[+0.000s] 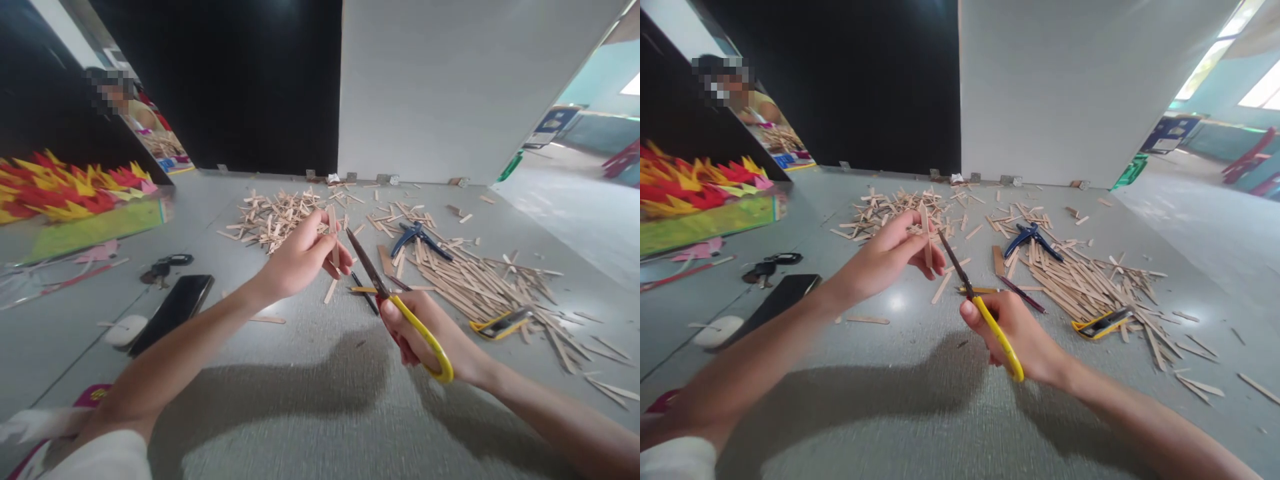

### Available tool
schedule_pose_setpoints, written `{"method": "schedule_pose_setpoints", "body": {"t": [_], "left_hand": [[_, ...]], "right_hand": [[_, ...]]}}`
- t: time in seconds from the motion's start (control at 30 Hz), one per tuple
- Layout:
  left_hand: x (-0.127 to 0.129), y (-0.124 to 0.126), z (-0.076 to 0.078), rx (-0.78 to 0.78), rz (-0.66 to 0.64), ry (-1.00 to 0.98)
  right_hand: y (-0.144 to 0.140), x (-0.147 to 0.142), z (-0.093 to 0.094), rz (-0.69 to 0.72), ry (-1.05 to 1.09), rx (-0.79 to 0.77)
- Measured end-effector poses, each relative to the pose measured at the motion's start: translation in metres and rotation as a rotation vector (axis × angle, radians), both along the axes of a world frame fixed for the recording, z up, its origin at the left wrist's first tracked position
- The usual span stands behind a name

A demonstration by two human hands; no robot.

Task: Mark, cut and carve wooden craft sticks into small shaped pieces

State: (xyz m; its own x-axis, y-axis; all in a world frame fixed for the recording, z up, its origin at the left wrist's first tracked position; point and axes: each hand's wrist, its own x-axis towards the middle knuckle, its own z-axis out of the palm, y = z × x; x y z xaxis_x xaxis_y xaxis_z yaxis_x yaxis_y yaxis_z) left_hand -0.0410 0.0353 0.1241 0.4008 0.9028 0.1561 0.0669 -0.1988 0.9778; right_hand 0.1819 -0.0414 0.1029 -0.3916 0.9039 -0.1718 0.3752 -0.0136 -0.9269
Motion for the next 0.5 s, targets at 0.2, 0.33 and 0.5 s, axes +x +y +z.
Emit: {"method": "schedule_pose_setpoints", "body": {"t": [0.2, 0.33, 0.5], "left_hand": [[0.001, 0.0, 0.0, 0.008, 0.028, -0.037], [0.001, -0.002, 0.006, 0.031, 0.031, -0.003], [-0.001, -0.004, 0.01, 0.042, 0.047, 0.021]], "right_hand": [[-0.003, 0.0, -0.003, 0.066, -0.018, 0.0], [-0.005, 0.001, 0.002, 0.068, -0.042, 0.02], [-0.008, 0.001, 0.005, 0.039, -0.093, 0.009]]}}
